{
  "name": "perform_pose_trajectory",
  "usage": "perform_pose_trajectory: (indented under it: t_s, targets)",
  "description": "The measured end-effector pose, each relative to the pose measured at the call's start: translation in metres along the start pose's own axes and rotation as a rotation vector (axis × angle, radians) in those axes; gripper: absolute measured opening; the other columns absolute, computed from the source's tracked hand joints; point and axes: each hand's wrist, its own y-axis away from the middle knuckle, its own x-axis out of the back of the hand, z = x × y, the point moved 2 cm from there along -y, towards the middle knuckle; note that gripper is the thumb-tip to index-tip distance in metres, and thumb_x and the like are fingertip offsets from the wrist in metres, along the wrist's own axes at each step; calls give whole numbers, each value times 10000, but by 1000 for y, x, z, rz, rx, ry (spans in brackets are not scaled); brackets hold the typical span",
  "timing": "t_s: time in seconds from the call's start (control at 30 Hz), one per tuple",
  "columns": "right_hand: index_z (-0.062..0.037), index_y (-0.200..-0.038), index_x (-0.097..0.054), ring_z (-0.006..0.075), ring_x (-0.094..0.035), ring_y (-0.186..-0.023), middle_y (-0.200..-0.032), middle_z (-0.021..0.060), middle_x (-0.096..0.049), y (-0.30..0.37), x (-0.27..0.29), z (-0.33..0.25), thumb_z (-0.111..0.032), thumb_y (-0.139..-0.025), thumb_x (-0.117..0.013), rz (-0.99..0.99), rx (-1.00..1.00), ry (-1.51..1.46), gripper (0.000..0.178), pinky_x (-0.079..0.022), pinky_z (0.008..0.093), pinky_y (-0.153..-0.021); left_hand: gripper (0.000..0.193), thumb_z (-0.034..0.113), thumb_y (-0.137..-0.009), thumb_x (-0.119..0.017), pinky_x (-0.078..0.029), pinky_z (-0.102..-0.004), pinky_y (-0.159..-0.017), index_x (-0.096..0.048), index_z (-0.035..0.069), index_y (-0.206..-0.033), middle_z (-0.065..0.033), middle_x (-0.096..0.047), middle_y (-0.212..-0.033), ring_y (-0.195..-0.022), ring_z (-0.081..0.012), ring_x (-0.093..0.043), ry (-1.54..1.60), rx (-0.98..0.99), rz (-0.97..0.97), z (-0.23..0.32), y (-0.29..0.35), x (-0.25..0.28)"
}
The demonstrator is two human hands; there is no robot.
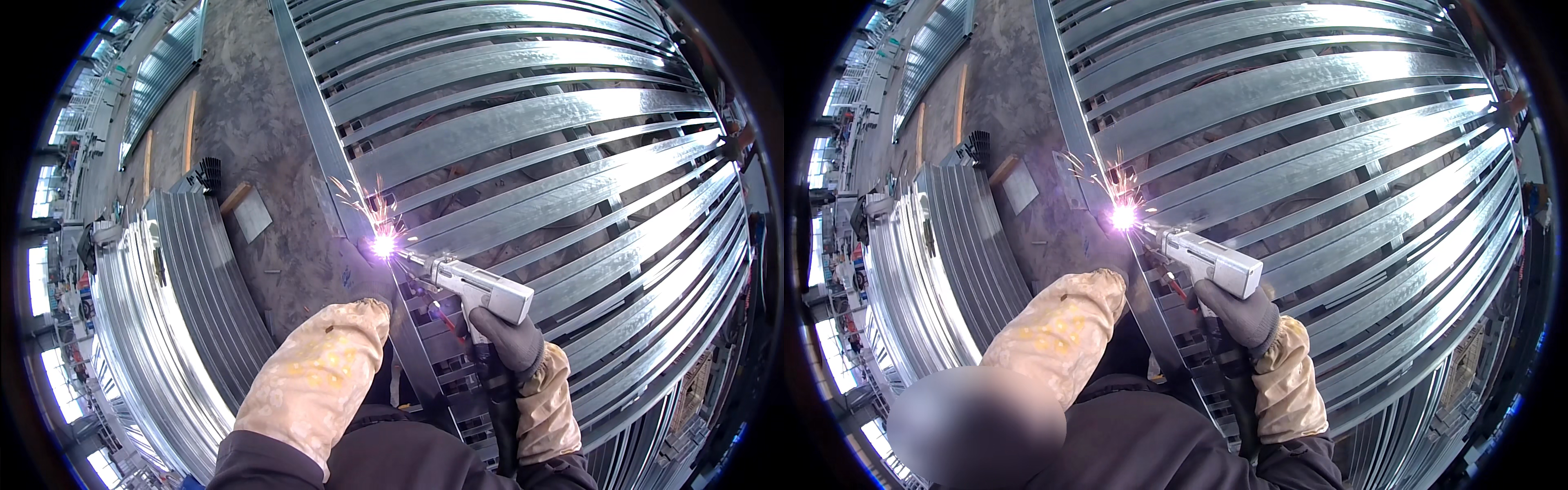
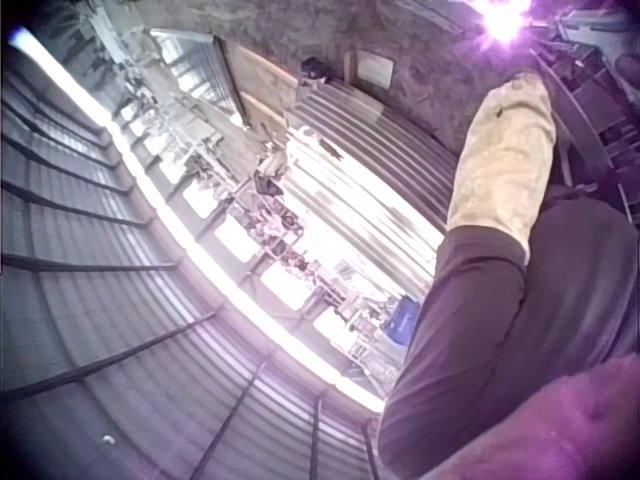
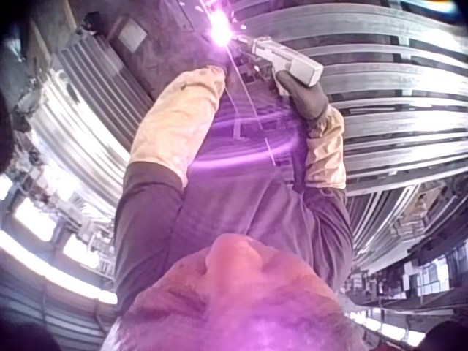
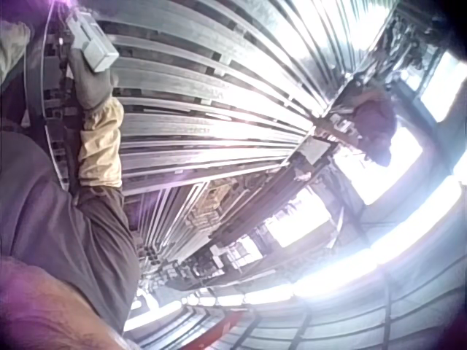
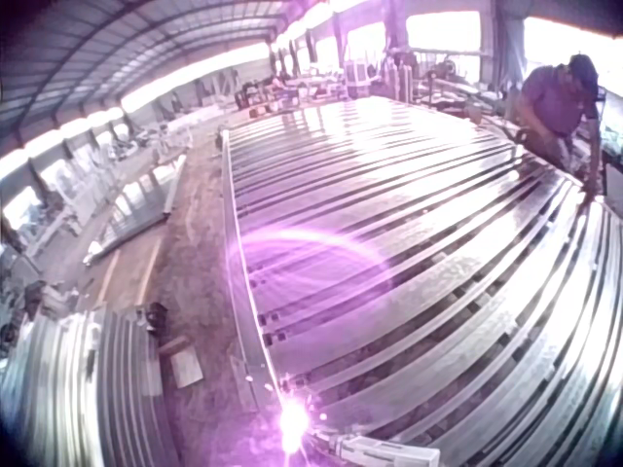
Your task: The person uses a handheld welding tool to join metal bars on a large slatted metal frame. They move the tool along the seams, creating bright sparks and fusing the metal pieces together in a workshop setting.
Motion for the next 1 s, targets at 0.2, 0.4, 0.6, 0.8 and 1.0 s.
perform_pose_trajectory:
  t_s: [0.2, 0.4, 0.6, 0.8, 1.0]
  targets:
    - [0, -1104, -658, 108, -631, -702, -826, 38, -676, 2, 1, 0, -152, -942, -575, -2, -34, -7, 237, -515, 265, -616, 411, 304, -1049, -400, -473, -531, -842, -484, -40, -1259, -313, -643, -1089, -995, -503, -613, 1, 1, 1, 0, -1, 1]
    - [-1, -1074, -663, 108, -627, -683, -813, 40, -670, 6, 1, -1, -150, -941, -573, 10, -63, -46, 219, -515, 264, -608, 408, 304, -1049, -400, -472, -530, -843, -486, -39, -1252, -312, -642, -1087, -994, -502, -612, 7, 1, -7, 0, 0, -1]
    - [0, -1132, -639, 109, -636, -704, -821, 42, -678, 8, -1, -4, -165, -949, -579, 8, -92, -50, 254, -522, 265, -622, 404, 305, -1050, -401, -471, -528, -843, -488, -38, -1246, -311, -642, -1086, -994, -501, -611, 0, 3, -4, 0, -2, 0]
    - [-4, -1138, -633, 119, -646, -682, -832, 53, -685, 12, 0, -3, -176, -951, -586, 15, -152, -48, 258, -532, 269, -608, 401, 305, -1050, -402, -470, -527, -844, -490, -37, -1239, -310, -641, -1085, -994, -500, -610, -2, -1, -4, 0, -4, -1]
    - [-3, -1120, -635, 124, -647, -663, -826, 56, -683, 13, 1, -1, -192, -948, -600, 21, -137, -42, 258, -529, 272, -584, 398, 306, -1050, -403, -469, -525, -844, -493, -36, -1232, -309, -641, -1083, -994, -500, -609, -5, -1, -4, -1, -3, -3]
